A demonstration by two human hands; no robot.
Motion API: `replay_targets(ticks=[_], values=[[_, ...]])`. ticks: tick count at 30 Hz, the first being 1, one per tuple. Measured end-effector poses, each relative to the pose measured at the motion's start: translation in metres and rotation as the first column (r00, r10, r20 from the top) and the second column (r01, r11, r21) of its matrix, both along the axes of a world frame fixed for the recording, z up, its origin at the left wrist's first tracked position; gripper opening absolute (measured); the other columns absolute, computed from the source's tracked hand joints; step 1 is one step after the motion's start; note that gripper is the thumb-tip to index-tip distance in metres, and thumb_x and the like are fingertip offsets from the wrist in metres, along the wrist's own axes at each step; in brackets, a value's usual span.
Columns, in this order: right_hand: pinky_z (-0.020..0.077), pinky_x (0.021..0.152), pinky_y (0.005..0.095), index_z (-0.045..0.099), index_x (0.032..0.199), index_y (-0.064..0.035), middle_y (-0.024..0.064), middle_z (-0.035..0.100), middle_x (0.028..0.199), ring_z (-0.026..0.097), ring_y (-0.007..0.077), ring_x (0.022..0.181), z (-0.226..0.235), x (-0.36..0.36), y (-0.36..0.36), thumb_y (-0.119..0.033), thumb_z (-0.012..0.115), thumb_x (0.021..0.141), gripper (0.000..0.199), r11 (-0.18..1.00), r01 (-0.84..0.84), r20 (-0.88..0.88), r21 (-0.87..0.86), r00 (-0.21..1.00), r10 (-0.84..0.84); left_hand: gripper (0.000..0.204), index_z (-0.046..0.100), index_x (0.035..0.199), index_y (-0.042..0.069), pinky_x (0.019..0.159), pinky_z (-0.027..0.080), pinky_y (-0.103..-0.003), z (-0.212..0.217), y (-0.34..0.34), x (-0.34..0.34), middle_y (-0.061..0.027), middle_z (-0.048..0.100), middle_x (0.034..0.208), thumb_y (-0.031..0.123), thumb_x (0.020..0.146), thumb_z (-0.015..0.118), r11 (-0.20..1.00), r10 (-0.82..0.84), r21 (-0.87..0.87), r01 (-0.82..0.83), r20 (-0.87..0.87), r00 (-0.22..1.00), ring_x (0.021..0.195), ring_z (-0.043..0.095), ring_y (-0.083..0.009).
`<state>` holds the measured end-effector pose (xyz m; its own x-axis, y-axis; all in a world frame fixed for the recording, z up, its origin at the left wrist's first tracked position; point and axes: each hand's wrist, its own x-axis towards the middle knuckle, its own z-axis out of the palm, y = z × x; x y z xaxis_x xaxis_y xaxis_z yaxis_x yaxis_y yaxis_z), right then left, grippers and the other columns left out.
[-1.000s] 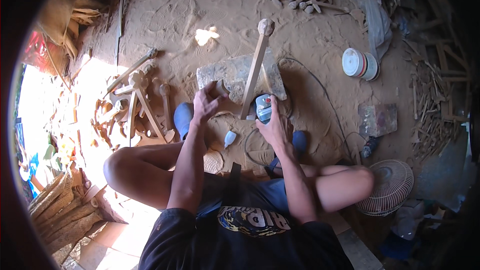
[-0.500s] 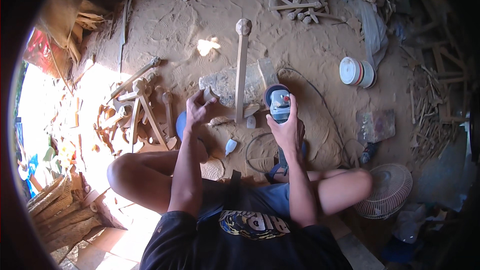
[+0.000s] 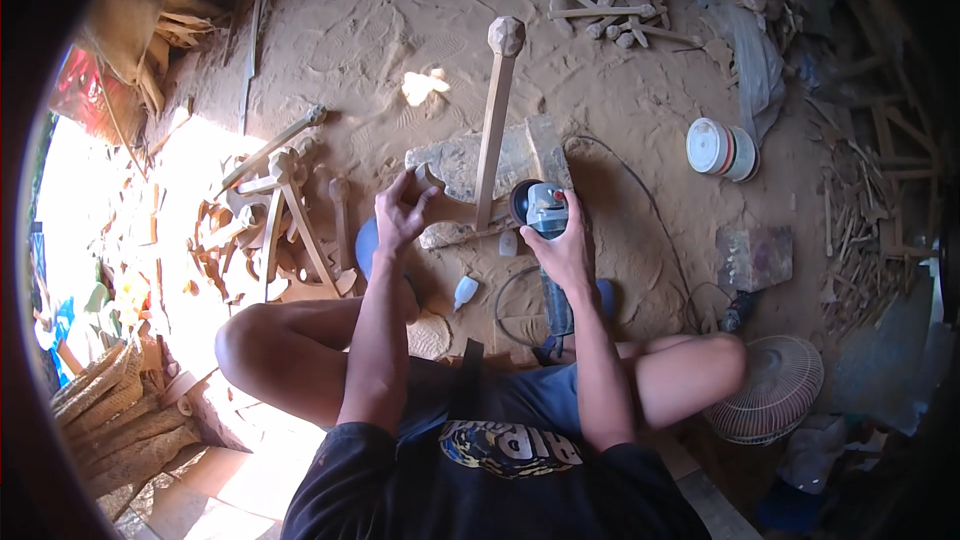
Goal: The person sands the surface and edges of a wooden axe using a power sander.
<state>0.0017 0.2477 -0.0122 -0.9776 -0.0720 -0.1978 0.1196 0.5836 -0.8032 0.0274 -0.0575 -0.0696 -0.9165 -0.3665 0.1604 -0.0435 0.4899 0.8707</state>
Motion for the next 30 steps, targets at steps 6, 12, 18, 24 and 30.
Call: replay_targets(ticks=[6,12,18,24,30], values=[[0.0546,0.102,0.0500,0.033,0.164,-0.0128,0.0275,0.068,0.136,0.068,0.0457,0.121,-0.016,-0.002,0.003,-0.036,0.087,0.081,0.102,0.995,-0.033,-0.107,0.091,0.993,0.043,0.057,0.070,0.128,-0.007,0.088,0.060,-0.039,-0.006,0.004,-0.004,-0.0261,0.078,0.104,0.026,0.085,0.089,1.000,-0.004,0.016,0.004,-0.002,1.000,0.096,0.079,-0.0306],[0.0476,0.114,0.0477,0.036,0.162,-0.0079,0.0251,0.055,0.153,0.056,0.0426,0.139,0.005,-0.005,-0.001,-0.029,0.088,0.080,0.100,0.991,-0.011,0.022,0.130,1.000,0.008,0.054,0.070,0.124,-0.007,0.084,0.058,-0.036,-0.006,0.002,-0.005,-0.0206,0.078,0.098,0.027,0.085,0.089,0.999,-0.010,0.034,0.012,-0.040,0.999,0.090,0.075,-0.0227],[0.0563,0.092,0.0551,0.035,0.163,-0.0168,0.0278,0.072,0.127,0.072,0.0488,0.109,0.034,0.002,0.014,-0.034,0.086,0.083,0.096,0.960,0.125,-0.135,0.251,0.987,-0.093,0.037,0.072,0.118,-0.008,0.067,0.052,-0.029,-0.023,-0.007,0.000,-0.0066,0.076,0.092,0.015,0.091,0.082,0.849,0.056,0.526,-0.054,0.012,0.998,0.073,0.066,-0.0116],[0.0536,0.104,0.0510,0.038,0.160,-0.0092,0.0260,0.066,0.141,0.068,0.0436,0.125,0.091,0.006,0.035,-0.024,0.088,0.083,0.093,0.955,0.295,-0.203,0.013,0.936,-0.286,0.038,0.069,0.126,-0.007,0.091,0.054,-0.032,-0.043,-0.002,-0.005,-0.0083,0.076,0.113,0.020,0.098,0.072,0.558,0.111,0.827,0.067,-0.154,0.982,0.097,0.070,-0.0159],[0.0527,0.107,0.0489,0.038,0.160,-0.0076,0.0247,0.064,0.144,0.066,0.0413,0.129,0.084,0.008,0.047,-0.023,0.089,0.082,0.094,0.953,0.296,-0.292,-0.065,0.908,-0.301,0.044,0.067,0.132,-0.007,0.096,0.054,-0.031,-0.034,-0.007,-0.013,-0.0097,0.076,0.119,0.023,0.100,0.070,0.495,0.051,0.849,0.182,-0.238,0.970,0.104,0.071,-0.0179]])
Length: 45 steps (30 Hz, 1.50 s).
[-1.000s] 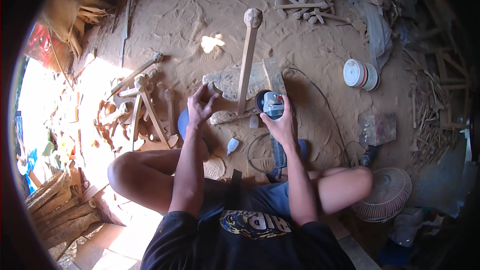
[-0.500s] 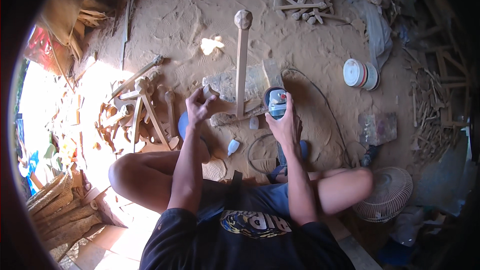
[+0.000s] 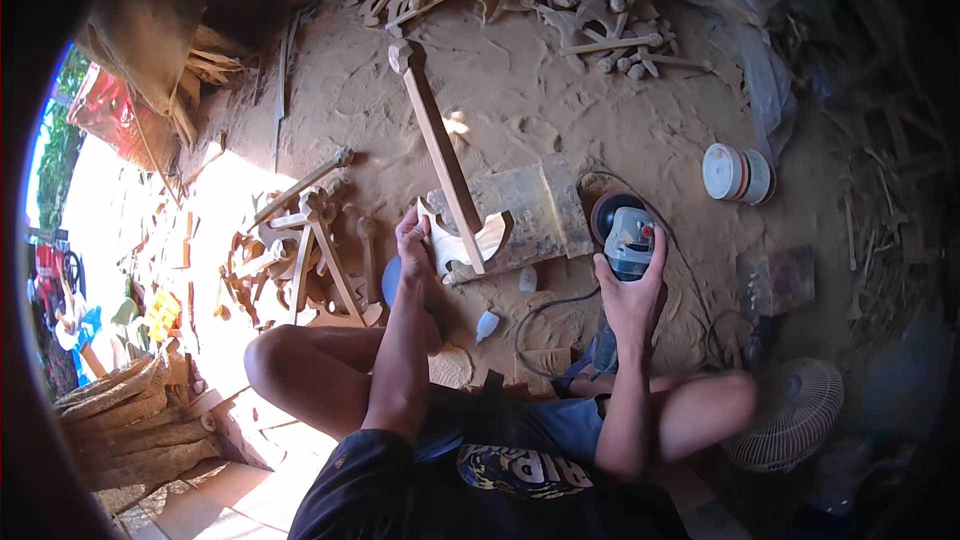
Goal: The person sands the surface and edges of a wooden axe using a power sander.
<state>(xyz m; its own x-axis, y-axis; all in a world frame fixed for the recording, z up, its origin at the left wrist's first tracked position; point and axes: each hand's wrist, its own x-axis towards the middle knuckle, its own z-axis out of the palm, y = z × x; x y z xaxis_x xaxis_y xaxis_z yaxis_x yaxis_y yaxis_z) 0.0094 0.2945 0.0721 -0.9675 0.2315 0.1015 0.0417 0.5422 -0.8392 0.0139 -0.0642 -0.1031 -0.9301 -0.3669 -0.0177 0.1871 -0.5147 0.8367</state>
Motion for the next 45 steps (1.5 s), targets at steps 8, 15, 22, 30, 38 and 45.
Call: replay_targets(ticks=[8,15,22,30,38,45], values=[[0.0535,0.105,0.0459,0.041,0.159,-0.0069,0.0242,0.065,0.142,0.068,0.0378,0.125,-0.009,0.009,0.018,-0.023,0.090,0.081,0.094,0.999,0.022,0.038,-0.040,0.999,-0.021,0.023,0.074,0.111,-0.004,0.068,0.048,-0.031,0.009,0.028,-0.010,-0.0018,0.071,0.088,0.014,0.097,0.073,0.862,-0.026,-0.457,0.221,0.393,0.919,0.077,0.061,-0.0105],[0.0519,0.109,0.0462,0.035,0.162,-0.0065,0.0252,0.060,0.148,0.064,0.0388,0.133,-0.023,0.022,0.033,-0.019,0.088,0.083,0.096,1.000,0.000,0.070,-0.014,0.998,0.001,0.073,0.060,0.141,0.008,0.114,0.042,-0.050,0.016,0.092,-0.010,-0.0152,0.062,0.133,0.027,0.074,0.080,-0.262,0.236,-0.901,0.346,0.287,0.928,0.127,0.060,-0.0317],[0.0529,0.107,0.0456,0.038,0.161,-0.0077,0.0256,0.063,0.143,0.066,0.0379,0.129,-0.033,0.033,0.021,-0.018,0.089,0.082,0.094,0.997,-0.058,0.032,-0.055,0.998,0.060,0.066,0.063,0.124,0.007,0.114,0.040,-0.048,-0.012,0.091,0.005,-0.0154,0.061,0.131,0.016,0.059,0.072,-0.401,-0.316,-0.908,0.123,0.263,0.912,0.130,0.054,-0.0352],[0.0433,0.119,0.0463,0.035,0.164,-0.0059,0.0286,0.051,0.156,0.051,0.0402,0.146,-0.046,0.059,0.009,-0.006,0.082,0.085,0.092,0.964,-0.249,0.129,-0.095,0.957,0.260,0.033,0.064,0.081,0.009,0.087,0.050,-0.042,-0.018,0.091,-0.024,-0.0134,0.068,0.075,0.021,0.051,0.072,-0.145,-0.455,-0.977,0.156,0.206,0.866,0.081,0.069,-0.0355],[0.0601,0.088,0.0516,0.037,0.164,-0.0147,0.0266,0.067,0.135,0.071,0.0458,0.109,-0.054,0.077,-0.011,-0.023,0.084,0.085,0.092,0.870,-0.411,0.297,0.274,0.896,0.330,0.017,0.065,0.062,0.012,0.082,0.050,-0.040,-0.042,0.085,-0.024,-0.0116,0.067,0.067,0.023,0.050,0.070,-0.296,-0.402,-0.925,0.237,0.346,0.848,0.074,0.069,-0.0335],[0.0597,0.081,0.0563,0.036,0.164,-0.0192,0.0264,0.072,0.126,0.071,0.0506,0.099,-0.060,0.079,-0.025,-0.022,0.086,0.083,0.096,0.845,-0.434,0.169,0.314,0.901,0.400,0.018,0.069,0.069,0.014,0.094,0.045,-0.041,-0.038,0.084,-0.026,-0.0132,0.072,0.074,0.026,0.056,0.068,-0.379,-0.322,-0.843,0.382,0.507,0.799,0.081,0.071,-0.0341]])
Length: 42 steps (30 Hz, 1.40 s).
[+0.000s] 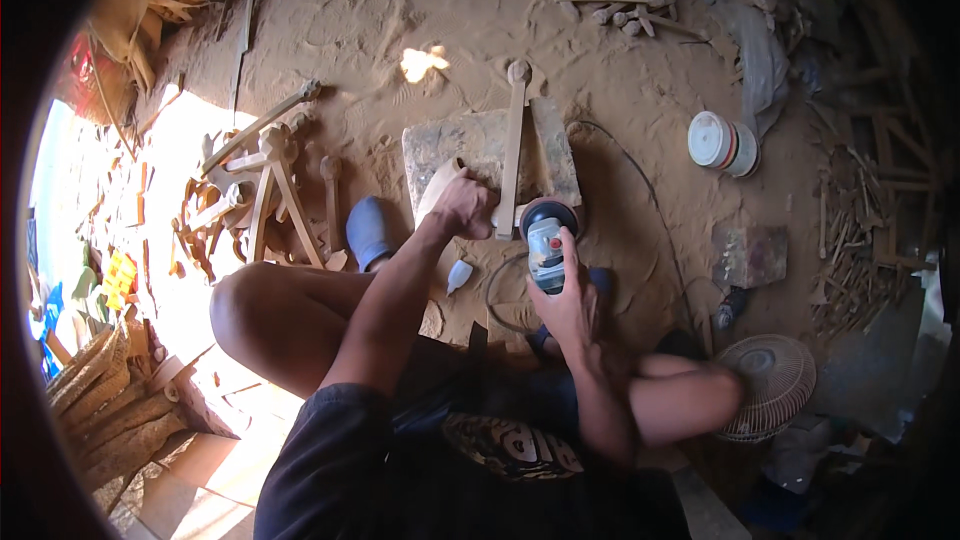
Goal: The person sands the surface and edges of a wooden axe using a power sander.
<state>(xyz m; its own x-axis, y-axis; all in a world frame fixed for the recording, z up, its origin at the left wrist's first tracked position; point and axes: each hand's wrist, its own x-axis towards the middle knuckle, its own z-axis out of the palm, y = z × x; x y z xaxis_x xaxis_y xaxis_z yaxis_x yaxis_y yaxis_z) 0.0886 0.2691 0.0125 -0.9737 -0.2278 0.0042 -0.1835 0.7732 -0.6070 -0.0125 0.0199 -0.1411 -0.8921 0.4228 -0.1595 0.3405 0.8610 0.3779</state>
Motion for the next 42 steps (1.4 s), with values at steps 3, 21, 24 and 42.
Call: replay_targets(ticks=[3,21,24,42], values=[[0.0600,0.081,0.0553,0.037,0.164,-0.0172,0.0258,0.072,0.128,0.072,0.0490,0.100,-0.002,0.001,-0.001,-0.024,0.086,0.084,0.094,0.999,0.006,0.057,0.037,0.998,-0.008,0.019,0.070,0.070,0.014,0.097,0.046,-0.043,0.011,0.003,-0.004,-0.0134,0.073,0.076,0.027,0.056,0.068,1.000,-0.030,0.005,0.029,0.076,0.997,0.083,0.072,-0.0345],[0.0597,0.080,0.0528,0.040,0.163,-0.0170,0.0239,0.073,0.126,0.074,0.0445,0.101,-0.005,-0.005,-0.003,-0.024,0.083,0.086,0.089,0.987,0.056,-0.003,0.151,0.998,-0.057,0.014,0.066,0.069,0.013,0.097,0.048,-0.046,0.021,0.003,-0.002,-0.0125,0.071,0.073,0.023,0.060,0.067,1.000,-0.009,0.017,0.008,0.083,0.997,0.085,0.071,-0.0353],[0.0593,0.080,0.0532,0.040,0.163,-0.0181,0.0243,0.073,0.126,0.074,0.0445,0.099,-0.004,-0.011,-0.001,-0.023,0.083,0.085,0.089,0.983,0.090,0.068,0.160,0.992,-0.102,0.013,0.066,0.069,0.013,0.097,0.048,-0.049,0.021,0.001,-0.002,-0.0128,0.071,0.073,0.023,0.061,0.068,0.999,-0.015,0.034,0.013,0.049,0.999,0.085,0.072,-0.0362],[0.0527,0.105,0.0399,0.041,0.159,-0.0019,0.0230,0.064,0.141,0.067,0.0266,0.125,0.000,-0.078,0.025,-0.019,0.091,0.079,0.096,0.922,0.277,0.139,-0.271,0.959,-0.248,0.021,0.072,0.077,0.016,0.095,0.045,-0.042,0.012,-0.001,-0.003,-0.0129,0.075,0.079,0.026,0.060,0.066,1.000,-0.028,-0.010,0.029,0.102,0.994,0.085,0.072,-0.0335]])
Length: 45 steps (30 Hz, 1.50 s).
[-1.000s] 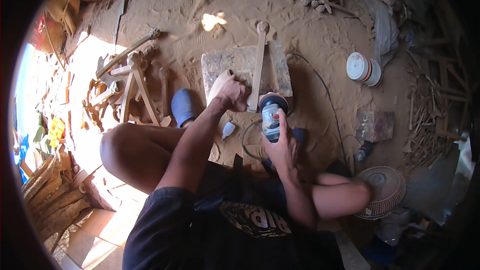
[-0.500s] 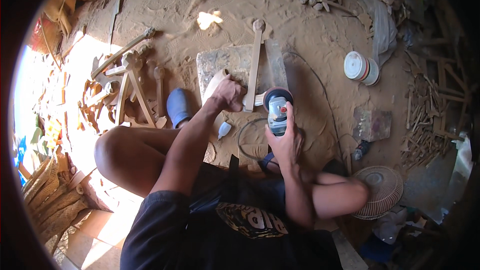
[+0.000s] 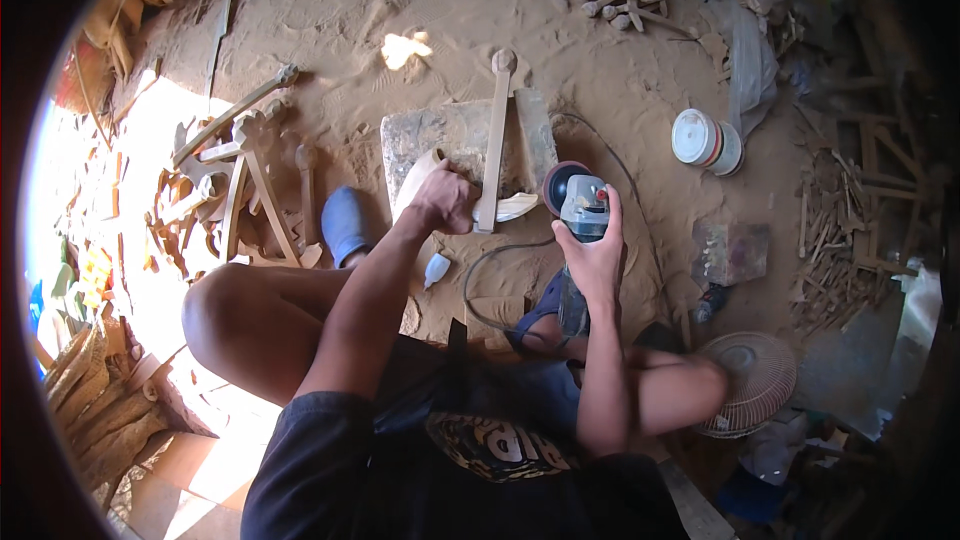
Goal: The person sands the surface and edges of a wooden axe using a power sander.
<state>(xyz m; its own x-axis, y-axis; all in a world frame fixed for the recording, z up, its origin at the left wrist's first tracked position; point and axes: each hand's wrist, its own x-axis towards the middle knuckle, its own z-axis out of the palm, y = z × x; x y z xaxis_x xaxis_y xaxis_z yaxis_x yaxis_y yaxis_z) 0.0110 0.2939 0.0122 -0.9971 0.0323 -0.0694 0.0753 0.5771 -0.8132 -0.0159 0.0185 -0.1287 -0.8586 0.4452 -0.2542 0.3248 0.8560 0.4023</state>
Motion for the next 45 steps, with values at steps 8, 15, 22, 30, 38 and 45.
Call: replay_targets(ticks=[8,15,22,30,38,45], values=[[0.0515,0.104,0.0399,0.023,0.163,0.0036,0.0220,0.058,0.138,0.061,0.0285,0.125,0.020,-0.049,0.030,-0.034,0.089,0.080,0.112,0.982,-0.127,0.493,-0.140,0.851,0.181,0.014,0.066,0.068,0.014,0.095,0.045,-0.040,0.006,0.005,0.001,-0.0123,0.069,0.070,0.023,0.057,0.066,0.998,0.030,0.059,-0.028,-0.027,0.999,0.079,0.070,-0.0321],[0.0495,0.108,0.0405,0.025,0.162,0.0056,0.0252,0.058,0.141,0.060,0.0313,0.128,0.045,-0.041,0.019,-0.042,0.088,0.080,0.114,0.979,-0.205,0.619,-0.012,0.767,0.168,0.015,0.067,0.068,0.014,0.095,0.045,-0.039,-0.005,0.002,0.002,-0.0113,0.068,0.070,0.023,0.056,0.066,0.996,0.016,0.090,-0.011,-0.053,0.998,0.081,0.070,-0.0310],[0.0499,0.107,0.0401,0.030,0.160,0.0069,0.0261,0.054,0.145,0.060,0.0306,0.128,0.050,-0.009,0.049,-0.039,0.089,0.080,0.109,0.988,-0.147,0.549,-0.037,0.824,0.143,0.017,0.066,0.069,0.014,0.093,0.046,-0.041,-0.009,0.004,0.002,-0.0130,0.069,0.072,0.024,0.055,0.066,0.999,0.007,0.052,-0.004,-0.069,0.998,0.084,0.069,-0.0315],[0.0548,0.096,0.0385,0.033,0.156,0.0057,0.0196,0.062,0.133,0.066,0.0251,0.112,0.094,-0.012,0.076,-0.022,0.089,0.085,0.095,0.978,0.034,0.161,-0.207,0.987,0.000,0.037,0.067,0.092,0.010,0.101,0.046,-0.044,0.005,-0.007,0.012,-0.0125,0.068,0.088,0.026,0.060,0.075,0.955,0.018,0.287,0.069,-0.290,0.957,0.095,0.069,-0.0336],[0.0471,0.110,0.0399,0.036,0.157,0.0006,0.0164,0.054,0.146,0.058,0.0253,0.129,0.133,-0.023,0.096,-0.021,0.088,0.087,0.089,0.960,0.106,-0.103,-0.259,0.985,-0.137,0.028,0.065,0.123,0.007,0.101,0.048,-0.046,0.107,-0.014,-0.001,-0.0136,0.069,0.108,0.007,0.096,0.059,0.849,0.524,0.331,-0.412,-0.630,0.573,0.105,0.067,-0.0322],[0.0458,0.112,0.0402,0.037,0.157,-0.0008,0.0167,0.053,0.146,0.057,0.0254,0.130,0.136,-0.027,0.086,-0.019,0.087,0.089,0.087,0.942,0.125,-0.156,-0.311,0.971,-0.180,0.028,0.062,0.113,0.009,0.079,0.046,-0.042,0.230,-0.065,-0.014,-0.0079,0.062,0.095,0.012,0.087,0.073,0.909,0.389,0.270,-0.317,-0.823,0.414,0.088,0.064,-0.0301]])
